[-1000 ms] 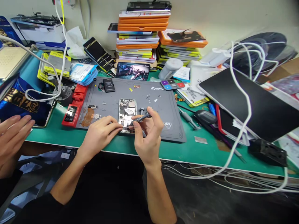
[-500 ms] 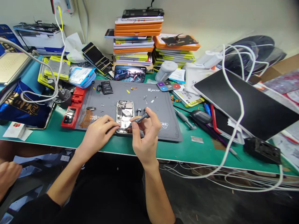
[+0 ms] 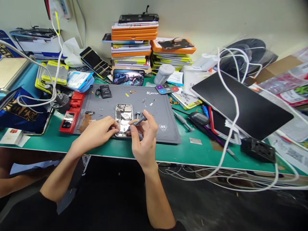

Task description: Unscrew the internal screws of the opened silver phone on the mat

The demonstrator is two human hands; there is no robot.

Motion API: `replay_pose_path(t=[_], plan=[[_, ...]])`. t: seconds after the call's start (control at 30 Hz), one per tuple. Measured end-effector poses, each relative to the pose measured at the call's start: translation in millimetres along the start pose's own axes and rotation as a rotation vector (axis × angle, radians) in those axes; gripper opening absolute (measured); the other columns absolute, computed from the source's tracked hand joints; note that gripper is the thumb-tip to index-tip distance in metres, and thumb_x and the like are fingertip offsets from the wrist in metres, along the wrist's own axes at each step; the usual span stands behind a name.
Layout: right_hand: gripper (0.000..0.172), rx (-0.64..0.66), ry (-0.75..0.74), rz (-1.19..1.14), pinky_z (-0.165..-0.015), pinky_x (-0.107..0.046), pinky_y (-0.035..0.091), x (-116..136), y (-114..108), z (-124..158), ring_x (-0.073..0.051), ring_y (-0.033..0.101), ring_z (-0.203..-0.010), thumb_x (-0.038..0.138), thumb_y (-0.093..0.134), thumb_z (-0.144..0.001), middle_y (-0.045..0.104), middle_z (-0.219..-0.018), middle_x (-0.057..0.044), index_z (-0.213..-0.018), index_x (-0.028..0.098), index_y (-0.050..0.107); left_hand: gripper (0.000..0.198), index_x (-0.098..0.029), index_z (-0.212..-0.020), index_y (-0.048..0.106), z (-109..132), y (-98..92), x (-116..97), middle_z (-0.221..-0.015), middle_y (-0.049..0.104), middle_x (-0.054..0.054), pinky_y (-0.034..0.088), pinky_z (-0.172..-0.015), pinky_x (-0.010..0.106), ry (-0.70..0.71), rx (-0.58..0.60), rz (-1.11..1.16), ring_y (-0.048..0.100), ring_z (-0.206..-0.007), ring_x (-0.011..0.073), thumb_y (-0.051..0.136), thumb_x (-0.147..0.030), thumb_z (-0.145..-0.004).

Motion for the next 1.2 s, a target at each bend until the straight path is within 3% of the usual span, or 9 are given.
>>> replay_pose_path(t=[0.2, 0.53, 0.67, 0.87, 1.2], plan=[[0.063, 0.001, 0.004, 0.004, -0.081, -0.041, 0.074, 2, -1, 0, -0.021, 0.079, -0.103, 0.025, 0.056, -0.109, 0.074, -0.131, -0.01, -0.166, 0.036, 0.031, 0.017, -0.025, -0.102, 0.072, -3, -1.0, -2, -0.114, 0.075, 0.002, 0.05, -0.086, 0.035, -0.018, 0.019, 0.003, 0.071, -0.103, 0.0236, 0.057, -0.03, -0.105], [0.06, -0.019, 0.022, -0.016, -0.08, -0.044, 0.075, 4, -3, 0, -0.022, 0.079, -0.099, 0.027, 0.056, -0.109, 0.075, -0.118, -0.008, -0.164, 0.037, 0.033, 0.013, -0.024, -0.107, 0.076, 3, -0.2, 4, -0.113, 0.077, 0.003, 0.056, -0.092, 0.036, 0.071, -0.152, 0.186, 0.073, -0.104, 0.0224, 0.063, -0.026, -0.106], [0.06, -0.023, 0.016, -0.023, -0.082, -0.044, 0.075, 4, -3, -1, -0.022, 0.079, -0.1, 0.026, 0.055, -0.11, 0.075, -0.118, -0.008, -0.165, 0.036, 0.032, 0.022, -0.028, -0.125, 0.077, 15, -0.5, -5, -0.117, 0.072, 0.004, 0.056, -0.088, 0.035, 0.146, -0.197, 0.069, 0.072, -0.1, 0.0212, 0.061, -0.03, -0.11], [0.06, -0.038, 0.031, -0.035, -0.081, -0.044, 0.075, 1, -3, 1, -0.022, 0.08, -0.099, 0.027, 0.056, -0.109, 0.075, -0.121, -0.009, -0.164, 0.036, 0.033, 0.024, -0.029, -0.125, 0.077, 26, 10.2, -12, -0.123, 0.066, 0.006, 0.057, -0.082, 0.035, 0.188, -0.231, -0.157, 0.073, -0.094, 0.0213, 0.061, -0.039, -0.112], [0.06, -0.06, 0.017, -0.032, -0.08, -0.044, 0.074, 3, -5, 0, -0.023, 0.08, -0.099, 0.027, 0.058, -0.108, 0.076, -0.118, -0.008, -0.164, 0.035, 0.035, 0.011, -0.026, -0.115, 0.071, 20, 12.3, -14, -0.126, 0.067, 0.004, 0.057, -0.083, 0.034, 0.174, -0.238, 0.0, 0.072, -0.096, 0.0194, 0.066, -0.033, -0.108]])
Point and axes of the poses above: each hand's wrist, its own z-axis away from the middle knuckle, its own y-axis out of the palm, x = y × z, the point moved 5 cm from there along -z, towards the middle knuckle
